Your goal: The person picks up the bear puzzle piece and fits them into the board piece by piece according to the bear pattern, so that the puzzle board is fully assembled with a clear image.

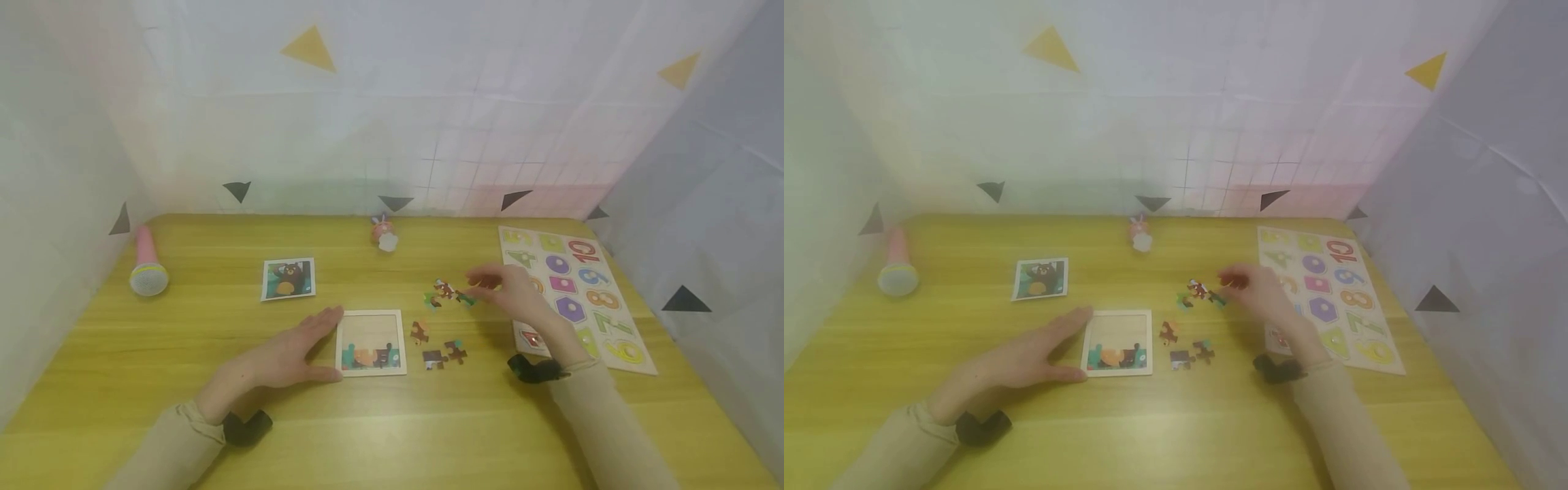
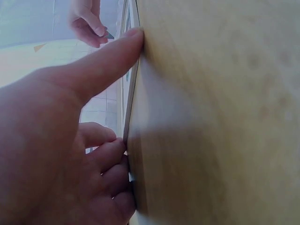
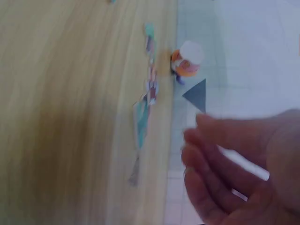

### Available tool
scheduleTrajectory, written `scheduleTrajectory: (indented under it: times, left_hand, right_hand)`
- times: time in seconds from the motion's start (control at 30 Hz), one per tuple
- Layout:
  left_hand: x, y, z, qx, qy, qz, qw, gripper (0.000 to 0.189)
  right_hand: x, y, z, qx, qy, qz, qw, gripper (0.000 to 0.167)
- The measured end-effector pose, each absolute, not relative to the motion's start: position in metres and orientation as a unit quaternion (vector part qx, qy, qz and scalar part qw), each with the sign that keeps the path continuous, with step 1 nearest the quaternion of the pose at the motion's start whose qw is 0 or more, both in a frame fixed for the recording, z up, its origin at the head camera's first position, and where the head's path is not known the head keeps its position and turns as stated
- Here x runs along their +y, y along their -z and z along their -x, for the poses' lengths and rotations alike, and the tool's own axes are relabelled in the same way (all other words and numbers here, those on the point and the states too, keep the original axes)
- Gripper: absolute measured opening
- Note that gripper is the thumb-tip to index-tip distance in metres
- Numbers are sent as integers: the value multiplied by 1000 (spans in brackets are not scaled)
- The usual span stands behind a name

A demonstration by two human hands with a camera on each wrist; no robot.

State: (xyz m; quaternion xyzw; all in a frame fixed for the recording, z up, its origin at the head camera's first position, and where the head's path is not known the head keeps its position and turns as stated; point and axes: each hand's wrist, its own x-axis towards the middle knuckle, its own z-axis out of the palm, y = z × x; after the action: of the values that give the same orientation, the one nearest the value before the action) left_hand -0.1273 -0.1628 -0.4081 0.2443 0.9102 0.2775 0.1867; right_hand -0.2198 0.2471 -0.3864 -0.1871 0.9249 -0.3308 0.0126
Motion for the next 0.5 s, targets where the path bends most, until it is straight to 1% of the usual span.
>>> scheduleTrajectory:
  times: [0.23, 0.4, 0.5]
  left_hand:
    - [-163, 409, 127, 910, -278, -245, 186, 103]
    - [-163, 409, 127, 911, -276, -244, 186, 103]
    - [-163, 409, 127, 911, -275, -243, 188, 103]
  right_hand:
    - [255, 395, 225, 937, 322, 132, 40, 32]
    - [250, 399, 223, 941, 309, 130, 53, 35]
    - [247, 400, 222, 945, 296, 133, 46, 36]
